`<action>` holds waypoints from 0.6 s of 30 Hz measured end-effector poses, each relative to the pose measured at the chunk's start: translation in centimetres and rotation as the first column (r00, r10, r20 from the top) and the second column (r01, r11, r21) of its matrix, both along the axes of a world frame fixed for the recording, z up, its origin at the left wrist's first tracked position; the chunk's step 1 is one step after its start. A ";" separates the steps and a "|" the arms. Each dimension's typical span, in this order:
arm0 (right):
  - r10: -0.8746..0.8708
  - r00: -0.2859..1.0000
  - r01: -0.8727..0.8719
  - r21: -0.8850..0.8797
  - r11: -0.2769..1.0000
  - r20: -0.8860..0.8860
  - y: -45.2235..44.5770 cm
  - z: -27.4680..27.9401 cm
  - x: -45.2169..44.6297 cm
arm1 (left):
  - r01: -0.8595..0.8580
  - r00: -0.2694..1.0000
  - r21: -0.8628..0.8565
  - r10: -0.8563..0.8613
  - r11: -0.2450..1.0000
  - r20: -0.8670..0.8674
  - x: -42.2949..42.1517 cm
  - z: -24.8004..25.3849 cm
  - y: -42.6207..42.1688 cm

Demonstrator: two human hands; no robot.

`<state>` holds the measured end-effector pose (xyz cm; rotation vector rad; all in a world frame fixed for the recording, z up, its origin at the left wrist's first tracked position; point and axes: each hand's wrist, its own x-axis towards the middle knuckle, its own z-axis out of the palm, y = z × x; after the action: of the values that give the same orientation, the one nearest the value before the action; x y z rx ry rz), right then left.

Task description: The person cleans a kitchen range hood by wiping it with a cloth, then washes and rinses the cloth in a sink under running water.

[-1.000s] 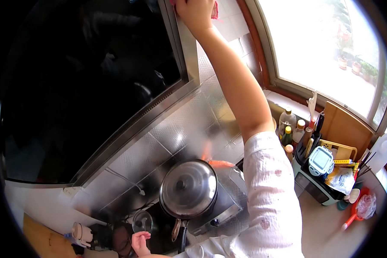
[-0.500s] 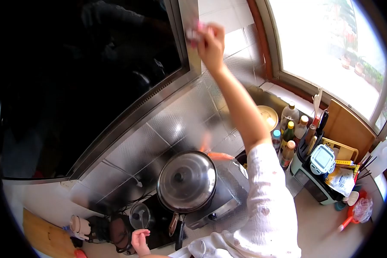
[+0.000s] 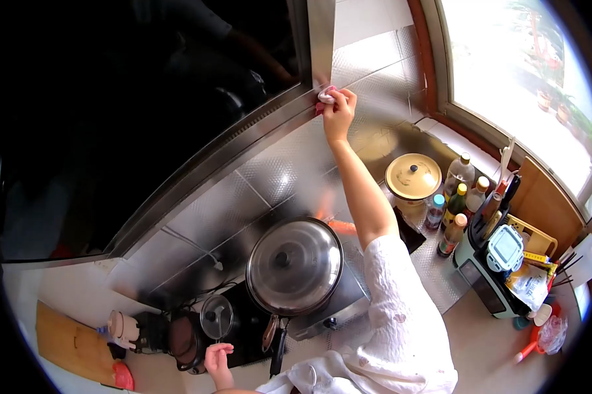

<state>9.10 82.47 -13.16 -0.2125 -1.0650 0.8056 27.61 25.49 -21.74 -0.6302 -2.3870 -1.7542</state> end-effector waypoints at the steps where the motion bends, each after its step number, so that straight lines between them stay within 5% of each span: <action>1: -0.027 0.998 0.023 -0.098 0.995 -0.048 -0.9 0.0 -0.7 | -0.045 0.999 0.028 0.045 0.999 0.017 0.2 0.2 0.2; 3: -0.044 0.996 0.030 -0.183 0.983 -0.071 -3.9 0.4 -2.0 | -0.095 0.995 0.066 0.093 0.993 0.036 0.3 0.2 0.6; 4: -0.177 0.984 0.178 -0.105 0.978 0.018 -6.1 0.2 -2.2 | -0.074 0.997 0.076 0.072 0.994 0.030 0.3 0.3 0.7; 8: 0.408 0.902 -0.406 -0.049 0.913 0.138 -13.6 0.0 -1.1 | 0.048 0.999 0.115 -0.049 0.992 0.003 0.0 1.2 1.8; 10: 0.357 0.918 -0.375 0.083 0.923 0.175 -13.6 -1.2 -1.7 | 0.145 0.988 0.090 -0.140 0.985 -0.067 -0.6 2.3 2.4; 12: 0.845 0.521 -0.842 -0.238 0.485 -0.120 -15.7 -0.3 3.2 | 0.162 0.958 -0.019 -0.162 0.987 -0.235 -1.6 4.5 2.5; 13: 0.848 0.509 -0.846 -0.263 0.463 -0.144 -16.5 -0.2 5.2 | 0.170 0.935 -0.022 -0.168 0.985 -0.312 -1.9 6.7 2.9; 18: 0.879 0.318 -0.921 -0.337 0.198 -0.354 -21.1 -1.5 16.6 | 0.368 0.393 0.011 -0.144 0.930 -0.908 -1.6 18.3 3.4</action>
<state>25.70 61.39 -14.65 0.0823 -0.7984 2.2178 26.01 28.89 -3.49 -1.5052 -1.3387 -1.1684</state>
